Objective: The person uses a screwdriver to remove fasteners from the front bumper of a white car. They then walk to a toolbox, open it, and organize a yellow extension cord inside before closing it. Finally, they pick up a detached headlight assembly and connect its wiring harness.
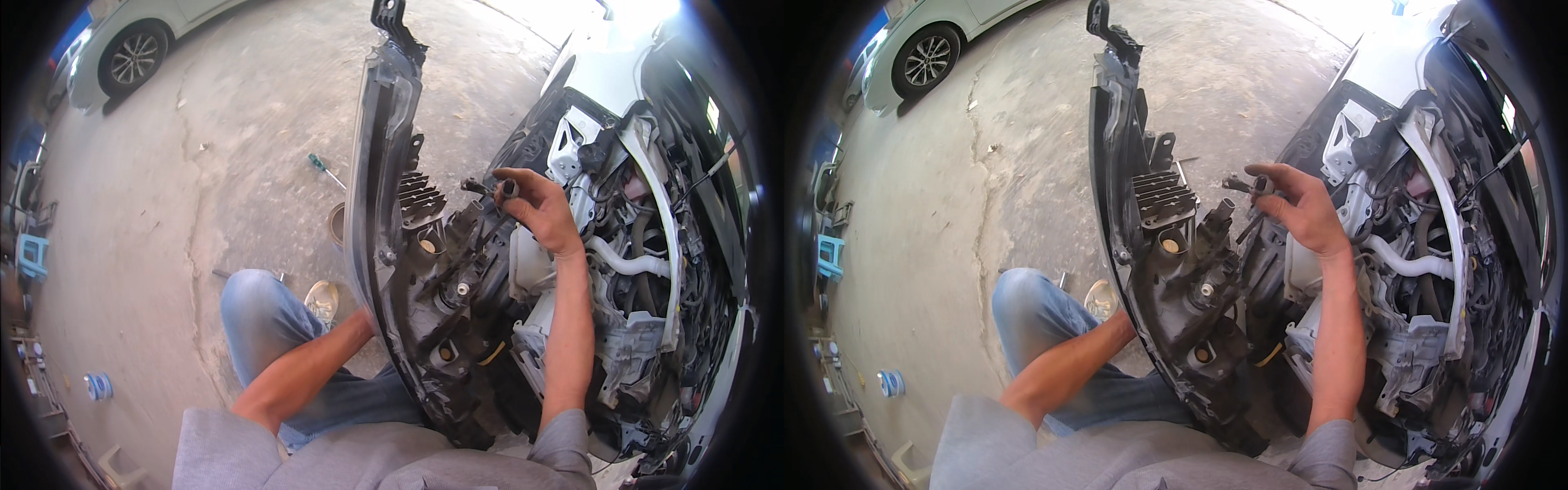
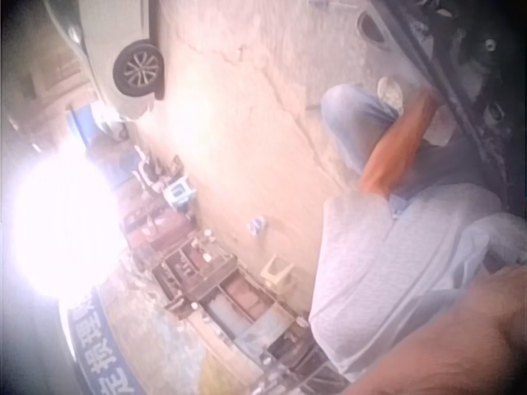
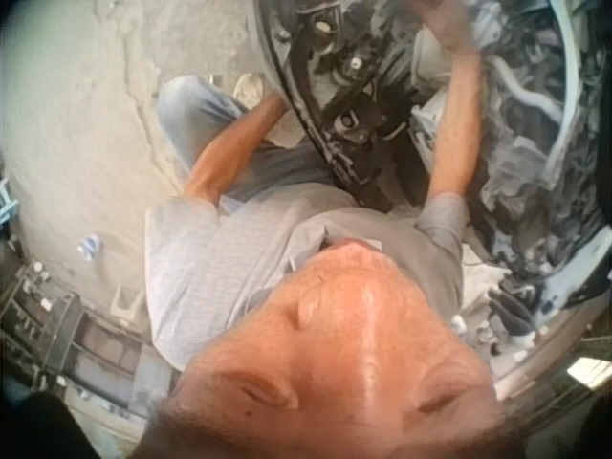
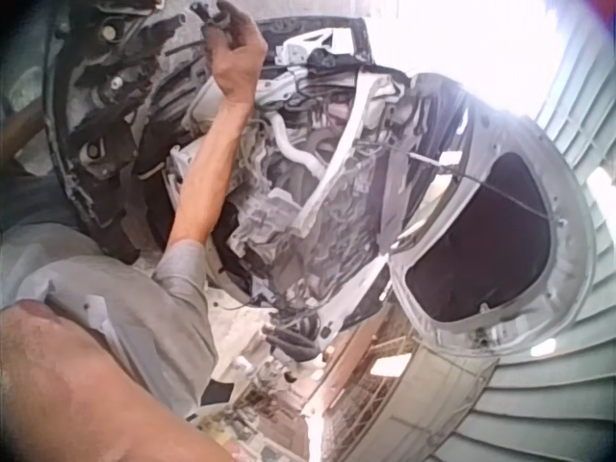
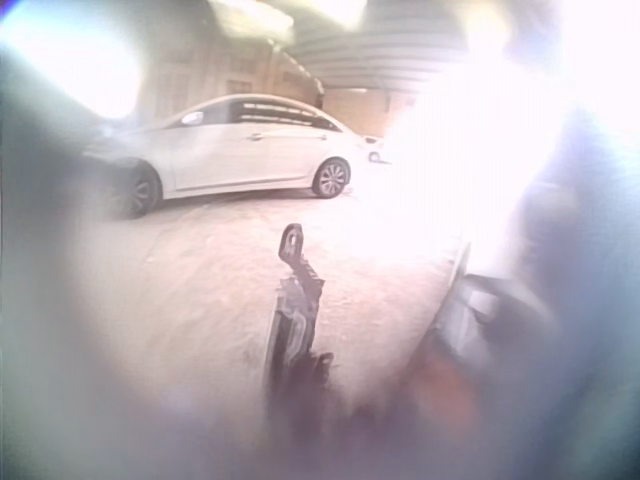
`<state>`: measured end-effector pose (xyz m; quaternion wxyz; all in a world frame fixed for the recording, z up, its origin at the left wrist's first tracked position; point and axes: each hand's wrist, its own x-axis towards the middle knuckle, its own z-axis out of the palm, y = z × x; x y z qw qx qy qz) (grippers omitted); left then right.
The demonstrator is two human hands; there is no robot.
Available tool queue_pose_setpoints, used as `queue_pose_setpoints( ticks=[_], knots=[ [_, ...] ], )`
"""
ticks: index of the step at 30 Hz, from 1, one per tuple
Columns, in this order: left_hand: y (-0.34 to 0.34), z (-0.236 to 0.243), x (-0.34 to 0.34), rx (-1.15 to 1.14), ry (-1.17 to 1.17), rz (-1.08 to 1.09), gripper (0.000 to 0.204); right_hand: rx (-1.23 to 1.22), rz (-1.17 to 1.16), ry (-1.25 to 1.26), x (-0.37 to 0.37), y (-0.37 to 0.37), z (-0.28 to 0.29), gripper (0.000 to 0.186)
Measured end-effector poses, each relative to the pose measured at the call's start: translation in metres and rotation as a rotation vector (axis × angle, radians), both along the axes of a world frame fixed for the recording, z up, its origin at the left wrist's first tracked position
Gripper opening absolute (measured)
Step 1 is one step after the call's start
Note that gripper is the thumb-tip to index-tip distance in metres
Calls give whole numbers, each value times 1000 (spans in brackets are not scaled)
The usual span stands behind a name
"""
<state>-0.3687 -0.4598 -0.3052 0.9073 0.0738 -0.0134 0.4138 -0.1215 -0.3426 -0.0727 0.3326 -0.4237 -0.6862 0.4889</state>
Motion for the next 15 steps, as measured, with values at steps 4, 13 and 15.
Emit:
queue_pose_setpoints(
  ticks=[4, 13, 15],
  knots=[
    [2, -3, 1, 59, -29, 51, 50, 4, 28, -1, 5, 5, -1, 36],
    [3, -3, 9, 1, 66, 15, 50, -63, 141, -93, -8, 1, 29, 45],
    [1, 2, 4, -19, 10, 0, 50, -104, 130, -9, -9, 3, 29, 50]
  ],
)
